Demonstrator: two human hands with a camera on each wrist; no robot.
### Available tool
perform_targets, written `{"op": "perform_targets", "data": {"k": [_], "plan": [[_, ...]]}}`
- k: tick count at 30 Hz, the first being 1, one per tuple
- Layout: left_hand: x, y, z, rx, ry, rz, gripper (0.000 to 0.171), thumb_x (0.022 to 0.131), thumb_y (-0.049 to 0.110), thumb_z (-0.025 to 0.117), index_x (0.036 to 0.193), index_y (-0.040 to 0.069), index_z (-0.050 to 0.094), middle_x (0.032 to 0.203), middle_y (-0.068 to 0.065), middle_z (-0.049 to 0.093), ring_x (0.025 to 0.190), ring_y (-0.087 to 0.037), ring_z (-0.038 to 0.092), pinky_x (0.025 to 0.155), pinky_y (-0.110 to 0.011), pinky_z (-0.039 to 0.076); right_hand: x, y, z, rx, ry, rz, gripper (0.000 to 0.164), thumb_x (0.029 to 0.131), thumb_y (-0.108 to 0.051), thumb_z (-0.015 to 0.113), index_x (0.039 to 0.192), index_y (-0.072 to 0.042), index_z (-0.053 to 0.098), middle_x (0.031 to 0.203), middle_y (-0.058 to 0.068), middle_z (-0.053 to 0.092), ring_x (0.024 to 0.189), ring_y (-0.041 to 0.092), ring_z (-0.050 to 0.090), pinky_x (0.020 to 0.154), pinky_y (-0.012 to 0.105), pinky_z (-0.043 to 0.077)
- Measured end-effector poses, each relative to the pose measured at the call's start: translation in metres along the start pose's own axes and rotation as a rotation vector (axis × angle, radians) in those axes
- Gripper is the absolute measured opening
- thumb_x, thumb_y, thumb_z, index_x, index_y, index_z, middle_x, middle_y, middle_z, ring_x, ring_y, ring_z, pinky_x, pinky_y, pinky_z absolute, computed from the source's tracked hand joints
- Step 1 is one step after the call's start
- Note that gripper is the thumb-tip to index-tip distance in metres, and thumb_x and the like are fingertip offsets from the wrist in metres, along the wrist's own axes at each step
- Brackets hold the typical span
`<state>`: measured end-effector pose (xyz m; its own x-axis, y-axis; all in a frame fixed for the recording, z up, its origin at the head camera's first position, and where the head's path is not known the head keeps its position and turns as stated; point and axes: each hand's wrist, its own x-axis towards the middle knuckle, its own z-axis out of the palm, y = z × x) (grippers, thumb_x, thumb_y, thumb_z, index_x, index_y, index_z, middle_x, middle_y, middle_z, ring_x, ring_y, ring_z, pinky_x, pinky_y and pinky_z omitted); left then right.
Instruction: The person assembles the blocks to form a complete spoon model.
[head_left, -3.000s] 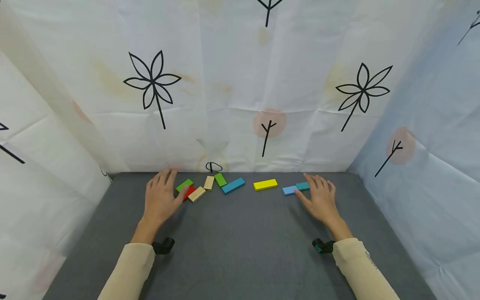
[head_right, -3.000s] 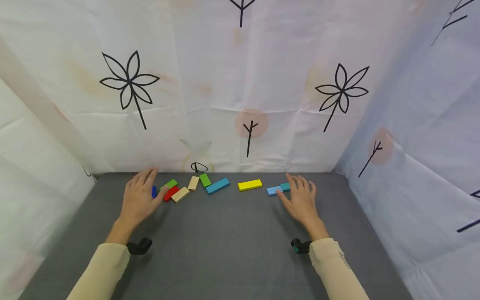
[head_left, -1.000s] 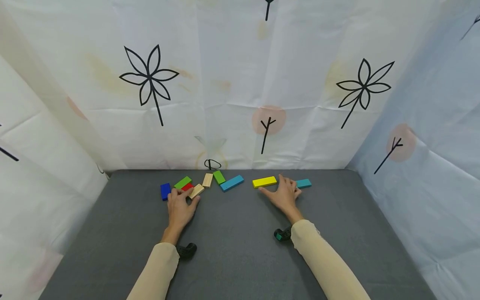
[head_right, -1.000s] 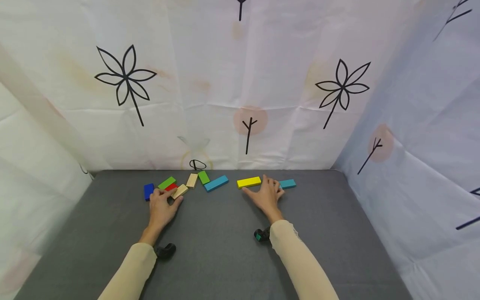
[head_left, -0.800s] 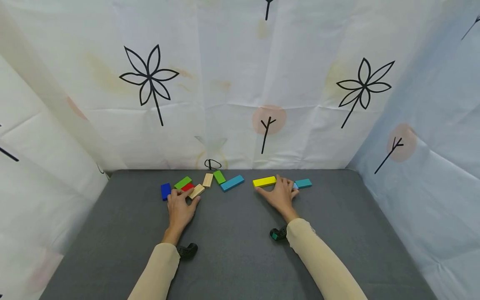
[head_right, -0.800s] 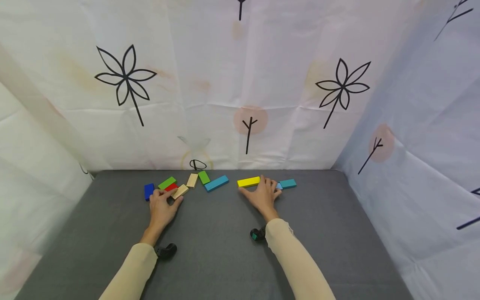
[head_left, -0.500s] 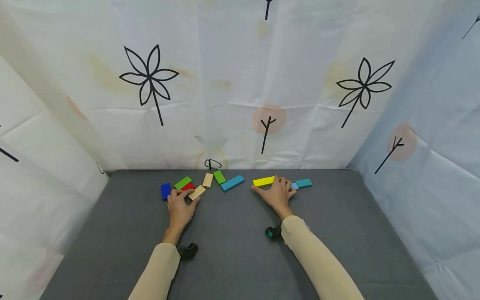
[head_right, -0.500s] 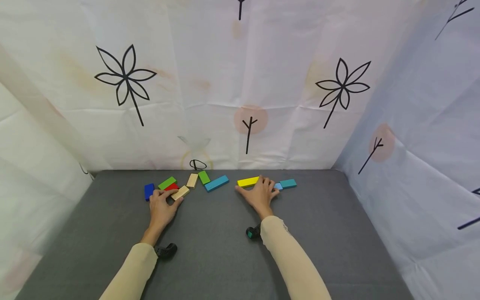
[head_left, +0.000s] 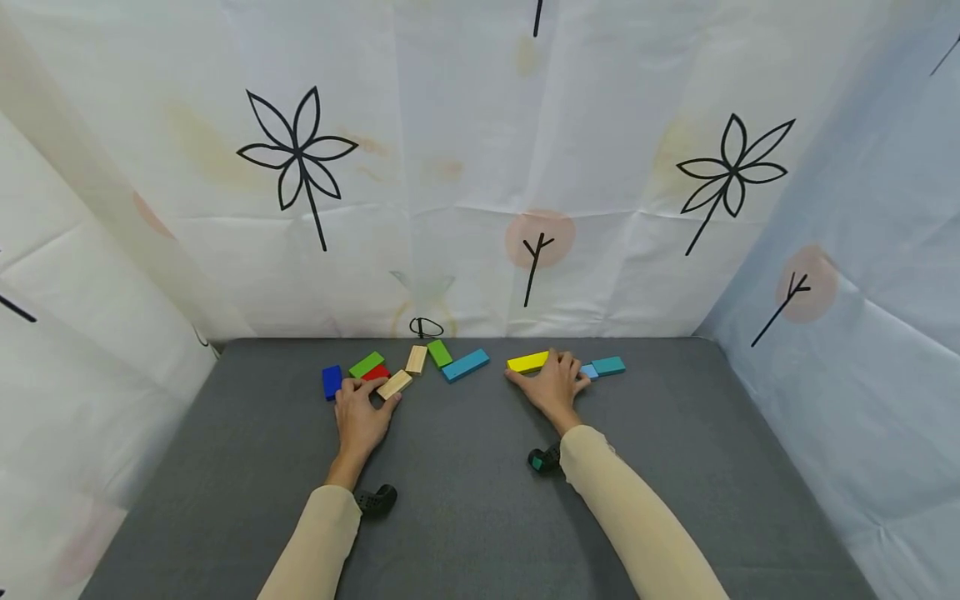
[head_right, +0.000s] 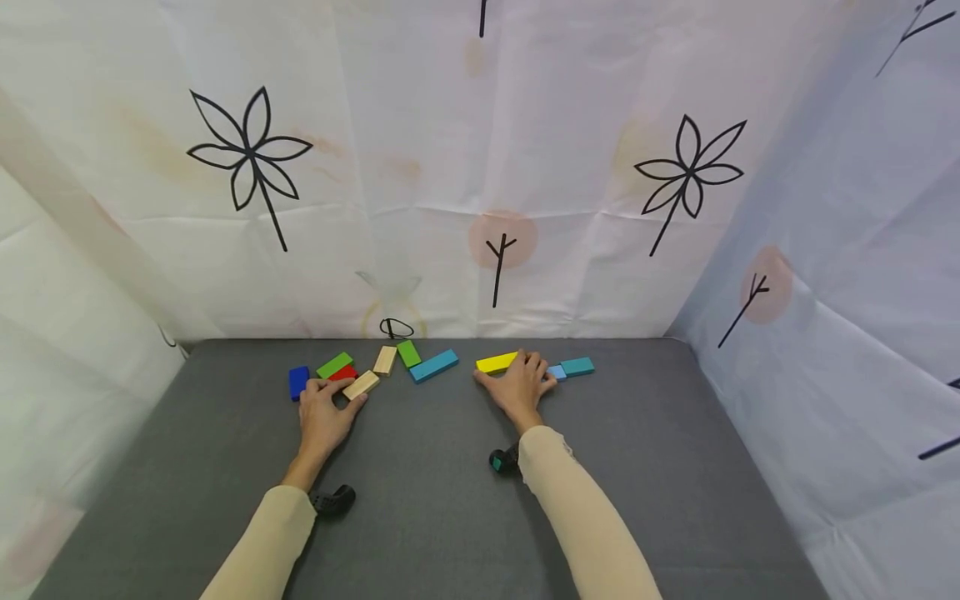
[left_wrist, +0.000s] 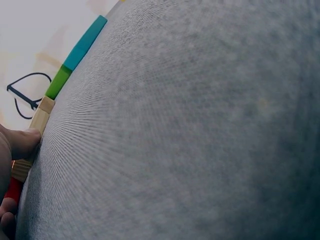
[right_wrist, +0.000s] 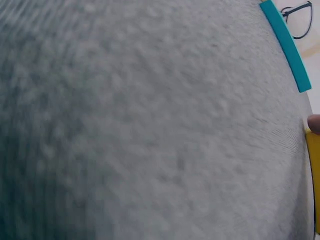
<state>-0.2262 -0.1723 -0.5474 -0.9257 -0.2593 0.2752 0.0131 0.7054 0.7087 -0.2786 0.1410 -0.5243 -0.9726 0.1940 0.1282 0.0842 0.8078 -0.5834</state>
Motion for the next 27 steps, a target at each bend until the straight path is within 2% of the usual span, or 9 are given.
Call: {"op": "perform_targets", "data": {"k": [5, 11, 16, 19, 23, 27], "plan": [[-0.001, 0.0, 0.001, -0.001, 0.006, 0.006, 0.04, 0.087, 0.018, 0.082, 0.121, -0.001, 0.072, 0.114, -0.022, 0.047, 0.102, -0.039, 0.041, 0.091, -0.057, 0.034, 0.002, 0.004, -0.004, 0.033, -0.023, -0.036, 0.093, 0.078, -0.054, 0.084, 0.145, -0.001, 0.049, 0.138, 0.025, 0.042, 0.129, 0.043, 0.032, 0.099, 0.066, 0.015], [-0.002, 0.0, 0.0, 0.006, -0.019, -0.008, 0.04, 0.089, 0.02, 0.081, 0.123, 0.001, 0.072, 0.113, -0.018, 0.044, 0.102, -0.037, 0.04, 0.092, -0.054, 0.033, 0.001, 0.006, -0.013, 0.084, -0.09, -0.167, 0.096, 0.075, -0.043, 0.089, 0.15, -0.001, 0.045, 0.14, 0.024, 0.044, 0.128, 0.041, 0.034, 0.098, 0.062, 0.021], [-0.001, -0.001, -0.001, 0.008, -0.023, -0.01, 0.04, 0.09, 0.021, 0.08, 0.124, 0.001, 0.072, 0.112, -0.017, 0.043, 0.101, -0.036, 0.038, 0.09, -0.052, 0.032, -0.006, 0.002, -0.024, 0.137, -0.215, -0.293, 0.095, 0.075, -0.037, 0.091, 0.151, -0.003, 0.046, 0.143, 0.022, 0.044, 0.131, 0.042, 0.035, 0.1, 0.061, 0.025], [-0.002, -0.001, -0.001, 0.01, -0.021, -0.008, 0.04, 0.09, 0.021, 0.08, 0.123, 0.001, 0.072, 0.112, -0.017, 0.044, 0.101, -0.036, 0.038, 0.089, -0.052, 0.032, -0.014, 0.0, -0.031, 0.155, -0.307, -0.364, 0.095, 0.075, -0.035, 0.091, 0.152, -0.004, 0.045, 0.145, 0.02, 0.043, 0.134, 0.042, 0.035, 0.107, 0.064, 0.023], [-0.003, -0.001, -0.001, 0.012, -0.018, -0.001, 0.039, 0.09, 0.021, 0.08, 0.123, 0.001, 0.073, 0.112, -0.017, 0.044, 0.101, -0.036, 0.039, 0.09, -0.052, 0.032, -0.027, -0.001, -0.036, 0.171, -0.398, -0.46, 0.095, 0.074, -0.035, 0.091, 0.152, -0.004, 0.045, 0.144, 0.018, 0.045, 0.134, 0.04, 0.038, 0.109, 0.07, 0.024], [-0.004, -0.002, 0.0, 0.013, -0.014, 0.0, 0.039, 0.09, 0.02, 0.08, 0.123, 0.001, 0.072, 0.112, -0.017, 0.045, 0.101, -0.036, 0.039, 0.09, -0.053, 0.032, -0.042, -0.003, -0.038, 0.199, -0.485, -0.511, 0.097, 0.073, -0.036, 0.092, 0.152, -0.006, 0.045, 0.145, 0.015, 0.045, 0.137, 0.039, 0.037, 0.109, 0.074, 0.02]]}}
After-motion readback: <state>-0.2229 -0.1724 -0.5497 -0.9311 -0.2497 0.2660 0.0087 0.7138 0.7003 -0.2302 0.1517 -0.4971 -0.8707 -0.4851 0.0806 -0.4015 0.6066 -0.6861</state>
